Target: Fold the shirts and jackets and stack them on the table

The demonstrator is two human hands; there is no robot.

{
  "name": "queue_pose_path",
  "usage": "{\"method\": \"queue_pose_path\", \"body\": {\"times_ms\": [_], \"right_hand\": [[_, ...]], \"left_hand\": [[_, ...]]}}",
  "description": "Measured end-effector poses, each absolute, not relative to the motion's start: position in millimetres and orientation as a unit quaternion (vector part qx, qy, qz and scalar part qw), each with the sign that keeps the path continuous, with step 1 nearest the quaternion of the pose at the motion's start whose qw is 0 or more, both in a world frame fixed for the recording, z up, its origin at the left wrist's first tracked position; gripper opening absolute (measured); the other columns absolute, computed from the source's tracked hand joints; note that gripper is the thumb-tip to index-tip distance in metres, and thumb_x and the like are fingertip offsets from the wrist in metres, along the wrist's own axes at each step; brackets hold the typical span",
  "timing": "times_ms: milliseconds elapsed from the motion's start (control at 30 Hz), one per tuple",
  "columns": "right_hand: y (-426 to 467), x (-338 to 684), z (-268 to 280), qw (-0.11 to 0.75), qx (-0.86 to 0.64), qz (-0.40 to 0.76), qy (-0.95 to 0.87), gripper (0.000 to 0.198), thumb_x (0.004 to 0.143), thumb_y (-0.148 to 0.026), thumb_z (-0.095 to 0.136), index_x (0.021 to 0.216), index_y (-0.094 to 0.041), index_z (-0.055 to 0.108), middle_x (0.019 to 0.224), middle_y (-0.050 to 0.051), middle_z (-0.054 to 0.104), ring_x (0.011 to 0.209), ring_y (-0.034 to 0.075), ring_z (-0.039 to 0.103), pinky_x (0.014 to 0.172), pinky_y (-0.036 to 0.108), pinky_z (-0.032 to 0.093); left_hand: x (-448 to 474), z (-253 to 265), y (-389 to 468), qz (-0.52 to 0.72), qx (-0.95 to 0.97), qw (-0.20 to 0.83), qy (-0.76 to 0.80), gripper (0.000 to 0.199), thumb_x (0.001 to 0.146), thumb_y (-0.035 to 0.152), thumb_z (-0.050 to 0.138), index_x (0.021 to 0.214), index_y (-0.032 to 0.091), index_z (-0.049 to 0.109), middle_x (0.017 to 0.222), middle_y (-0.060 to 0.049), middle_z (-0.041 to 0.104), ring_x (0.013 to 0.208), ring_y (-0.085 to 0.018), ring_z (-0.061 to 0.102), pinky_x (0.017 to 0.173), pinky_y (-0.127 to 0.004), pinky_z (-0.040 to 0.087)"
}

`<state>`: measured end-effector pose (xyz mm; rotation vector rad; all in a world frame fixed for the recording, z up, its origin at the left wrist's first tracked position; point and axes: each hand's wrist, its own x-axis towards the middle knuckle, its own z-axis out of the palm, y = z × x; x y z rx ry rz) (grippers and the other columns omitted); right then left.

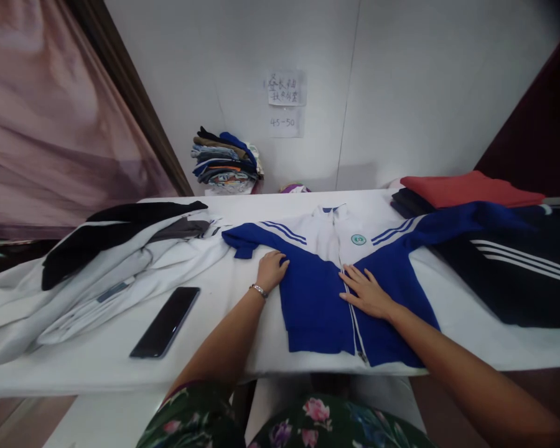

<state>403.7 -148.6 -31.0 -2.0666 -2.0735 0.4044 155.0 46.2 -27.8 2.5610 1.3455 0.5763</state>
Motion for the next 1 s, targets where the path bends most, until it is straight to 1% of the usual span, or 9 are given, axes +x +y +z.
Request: {"method": "queue_pose_path", "body": {"times_ms": [67,133,200,267,367,500,600,800,1000], "right_hand": [[-147,410,-28,0.14,-0.704,0.176,-0.674,0.061,0.091,-0.057,0.032,0.141,-0.024,0.041,0.154,0.005,0.025,0.142,0.024,0.019,0.115,0.049,0.01],[-147,417,-25,0.213,-0.725,0.186,-0.628,0.053,0.093,-0.049,0.034,0.135,-0.022,0.049,0.147,0.006,0.04,0.137,0.022,0.033,0.113,0.043,0.022],[-149,422,-21,0.267,-0.75,0.158,-0.584,0.046,0.091,-0.043,0.039,0.126,-0.02,0.058,0.131,0.008,0.057,0.122,0.021,0.051,0.104,0.035,0.037],[-151,421,-18,0.269,-0.767,0.126,-0.569,0.04,0.088,-0.041,0.045,0.115,-0.017,0.065,0.111,0.009,0.067,0.101,0.02,0.061,0.089,0.031,0.046],[-147,414,-11,0.205,-0.782,0.104,-0.58,0.035,0.086,-0.04,0.051,0.106,-0.018,0.068,0.097,0.007,0.068,0.086,0.019,0.062,0.076,0.028,0.046],[-131,402,-1,0.096,-0.812,0.084,-0.57,0.031,0.086,-0.043,0.051,0.103,-0.022,0.067,0.102,0.006,0.067,0.092,0.02,0.061,0.074,0.027,0.043],[-119,397,2,0.05,-0.825,0.074,-0.559,0.03,0.087,-0.04,0.049,0.102,-0.023,0.067,0.106,0.008,0.066,0.097,0.022,0.06,0.075,0.029,0.043],[-105,397,0,0.031,-0.825,0.069,-0.56,0.025,0.088,-0.03,0.045,0.096,-0.021,0.067,0.105,0.01,0.068,0.098,0.024,0.061,0.078,0.031,0.042],[-102,398,-1,0.06,-0.824,0.048,-0.561,0.028,0.091,-0.029,0.038,0.095,-0.02,0.065,0.105,0.01,0.068,0.097,0.022,0.06,0.075,0.029,0.04]], "left_hand": [[155,-27,47,0.187,0.869,0.094,0.448,0.03,0.087,0.034,0.053,0.108,0.02,0.067,0.123,-0.007,0.061,0.118,-0.021,0.052,0.104,-0.035,0.038],[153,-27,48,0.185,0.872,0.093,0.443,0.031,0.087,0.034,0.053,0.109,0.019,0.067,0.124,-0.008,0.061,0.118,-0.022,0.052,0.104,-0.035,0.038],[152,-28,50,0.183,0.874,0.091,0.441,0.032,0.087,0.034,0.052,0.11,0.018,0.067,0.125,-0.008,0.061,0.118,-0.022,0.051,0.104,-0.035,0.037],[152,-30,51,0.182,0.876,0.087,0.439,0.032,0.087,0.034,0.052,0.111,0.018,0.067,0.125,-0.008,0.061,0.118,-0.023,0.051,0.104,-0.036,0.038],[153,-32,52,0.182,0.879,0.081,0.434,0.033,0.087,0.035,0.051,0.111,0.018,0.067,0.124,-0.008,0.061,0.118,-0.023,0.051,0.103,-0.036,0.038],[153,-32,51,0.177,0.882,0.08,0.43,0.035,0.087,0.036,0.05,0.113,0.018,0.066,0.126,-0.009,0.059,0.118,-0.024,0.051,0.103,-0.037,0.038],[153,-32,50,0.175,0.882,0.081,0.429,0.035,0.087,0.036,0.049,0.113,0.019,0.065,0.127,-0.009,0.059,0.119,-0.024,0.051,0.103,-0.038,0.038],[153,-30,48,0.166,0.881,0.083,0.435,0.036,0.087,0.036,0.05,0.115,0.019,0.065,0.128,-0.01,0.058,0.12,-0.025,0.05,0.103,-0.038,0.038],[153,-31,47,0.17,0.884,0.078,0.428,0.035,0.087,0.034,0.051,0.114,0.018,0.065,0.128,-0.011,0.058,0.12,-0.025,0.05,0.103,-0.038,0.038]]}}
